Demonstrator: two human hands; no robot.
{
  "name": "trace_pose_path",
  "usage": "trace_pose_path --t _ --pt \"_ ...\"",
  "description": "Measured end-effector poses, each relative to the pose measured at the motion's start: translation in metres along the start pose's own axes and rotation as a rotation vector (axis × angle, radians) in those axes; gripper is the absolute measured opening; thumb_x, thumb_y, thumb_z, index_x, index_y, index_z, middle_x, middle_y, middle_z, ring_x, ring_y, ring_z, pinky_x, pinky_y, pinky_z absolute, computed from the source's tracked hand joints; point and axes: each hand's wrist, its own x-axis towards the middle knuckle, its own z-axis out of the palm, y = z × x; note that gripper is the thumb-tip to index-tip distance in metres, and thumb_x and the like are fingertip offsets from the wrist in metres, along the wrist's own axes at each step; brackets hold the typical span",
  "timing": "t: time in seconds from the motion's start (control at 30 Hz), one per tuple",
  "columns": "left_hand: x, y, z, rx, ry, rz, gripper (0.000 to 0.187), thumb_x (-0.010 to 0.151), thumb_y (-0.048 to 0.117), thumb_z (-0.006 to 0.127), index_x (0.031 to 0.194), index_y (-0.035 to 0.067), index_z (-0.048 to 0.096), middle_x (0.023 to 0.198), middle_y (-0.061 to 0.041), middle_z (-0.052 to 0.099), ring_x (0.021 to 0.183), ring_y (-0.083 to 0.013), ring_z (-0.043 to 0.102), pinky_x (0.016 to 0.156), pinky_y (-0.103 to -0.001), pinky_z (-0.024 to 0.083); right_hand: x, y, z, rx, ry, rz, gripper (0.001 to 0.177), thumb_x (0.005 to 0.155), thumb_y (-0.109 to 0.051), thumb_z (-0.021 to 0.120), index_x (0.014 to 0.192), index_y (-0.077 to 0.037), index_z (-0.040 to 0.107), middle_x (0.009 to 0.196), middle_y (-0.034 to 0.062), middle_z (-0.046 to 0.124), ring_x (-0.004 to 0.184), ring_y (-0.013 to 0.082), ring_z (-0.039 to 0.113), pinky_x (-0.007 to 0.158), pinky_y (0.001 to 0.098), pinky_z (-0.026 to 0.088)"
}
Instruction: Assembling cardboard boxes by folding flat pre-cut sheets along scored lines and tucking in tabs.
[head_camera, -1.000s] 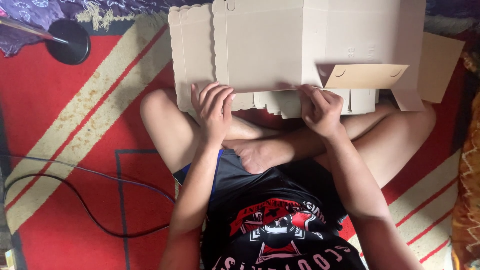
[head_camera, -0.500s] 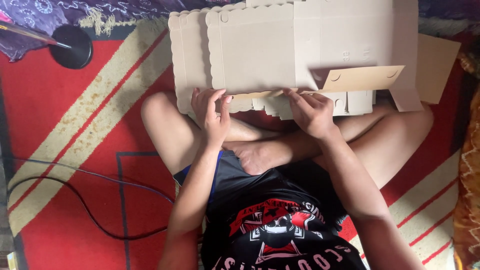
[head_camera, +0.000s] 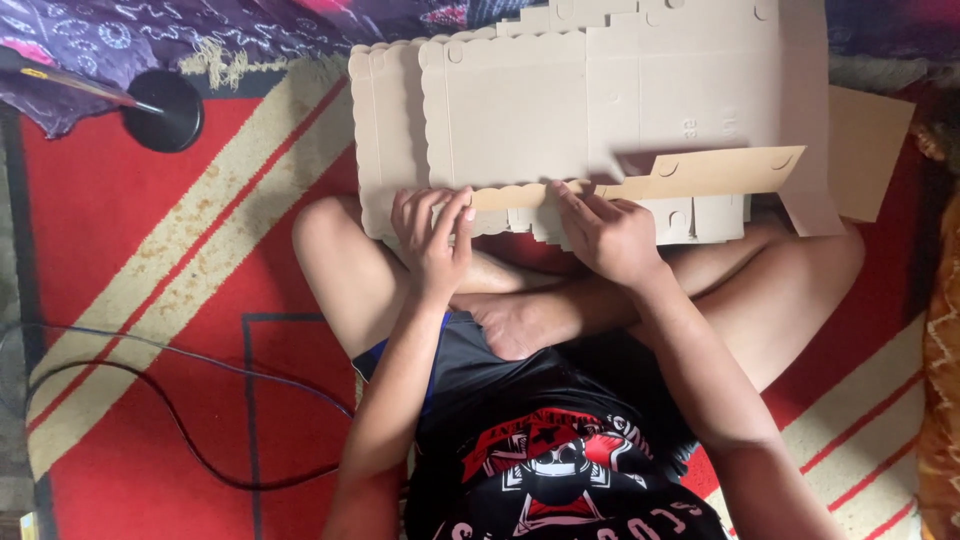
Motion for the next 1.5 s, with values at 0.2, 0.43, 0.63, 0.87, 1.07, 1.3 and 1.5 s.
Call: trace_pose_path --t 0.2,0.43,0.63,0.87,1.07,1.3,1.5 --pt "0.002 0.017 0.002 0.219 -0.08 0.089 0.029 0.098 0.035 0.066 0.125 0.024 0.07 0.139 -0.011 0.058 0.13 -0.0337 0.054 0.116 -0.07 0.0 0.003 -0.004 -0.003 -0.041 -0.011 0.022 0.041 0.089 -0.014 0.065 0.128 -0.018 0.075 0.068 0.004 0.067 0.05 0.0205 0.067 0.053 0.0316 0.056" --pt "-0.011 0.032 0.014 0.231 -0.153 0.237 0.037 0.1 0.033 0.058 0.129 0.012 0.067 0.131 -0.008 0.067 0.126 -0.026 0.062 0.112 -0.081 0.002 -0.017 -0.001 0.02 -0.091 0.014 -0.008 0.043 0.085 -0.015 0.063 0.127 -0.014 0.074 0.068 0.0039 0.068 0.05 0.019 0.068 0.054 0.0314 0.056" --pt "-0.016 0.033 0.024 0.253 -0.186 0.287 0.052 0.087 0.032 0.066 0.134 0.01 0.065 0.134 -0.009 0.066 0.124 -0.025 0.062 0.116 -0.076 0.011 -0.002 -0.027 0.014 -0.101 0.028 -0.032 0.035 0.086 -0.02 0.063 0.117 -0.016 0.076 0.068 0.0005 0.065 0.052 0.0161 0.068 0.053 0.0295 0.054" --pt "-0.015 0.028 0.026 0.284 -0.155 0.332 0.048 0.086 0.023 0.059 0.13 0.009 0.069 0.13 -0.009 0.067 0.121 -0.0252 0.065 0.112 -0.053 0.043 -0.006 -0.033 0.031 -0.07 0.04 -0.069 0.032 0.086 -0.022 0.066 0.114 -0.01 0.076 0.066 0.002 0.064 0.053 0.0163 0.068 0.053 0.0304 0.053" --pt "-0.016 0.02 0.026 0.264 -0.163 0.358 0.045 0.089 0.007 0.05 0.129 0.008 0.069 0.128 -0.009 0.067 0.118 -0.0268 0.066 0.106 -0.042 0.05 -0.007 -0.026 0.028 -0.006 0.009 -0.086 0.03 0.089 -0.02 0.063 0.113 -0.009 0.076 0.066 0.0014 0.065 0.054 0.0161 0.069 0.054 0.0297 0.053" --pt "-0.016 0.019 0.027 0.206 -0.132 0.315 0.045 0.086 0.003 0.059 0.13 0.008 0.068 0.126 -0.01 0.066 0.117 -0.0271 0.066 0.107 -0.042 0.051 -0.005 -0.024 0.021 -0.043 0.008 -0.052 0.022 0.089 -0.021 0.066 0.106 -0.015 0.078 0.063 -0.0002 0.065 0.051 0.0152 0.068 0.05 0.0279 0.052" --pt "-0.013 0.024 0.023 0.191 -0.14 0.3 0.039 0.085 0.002 0.068 0.124 0.006 0.071 0.12 -0.011 0.067 0.113 -0.0295 0.067 0.104 -0.044 0.053 -0.004 -0.018 0.008 -0.054 0.007 -0.029 0.021 0.091 -0.025 0.069 0.106 -0.016 0.08 0.066 0.0008 0.07 0.053 0.0172 0.069 0.048 0.0304 0.053"
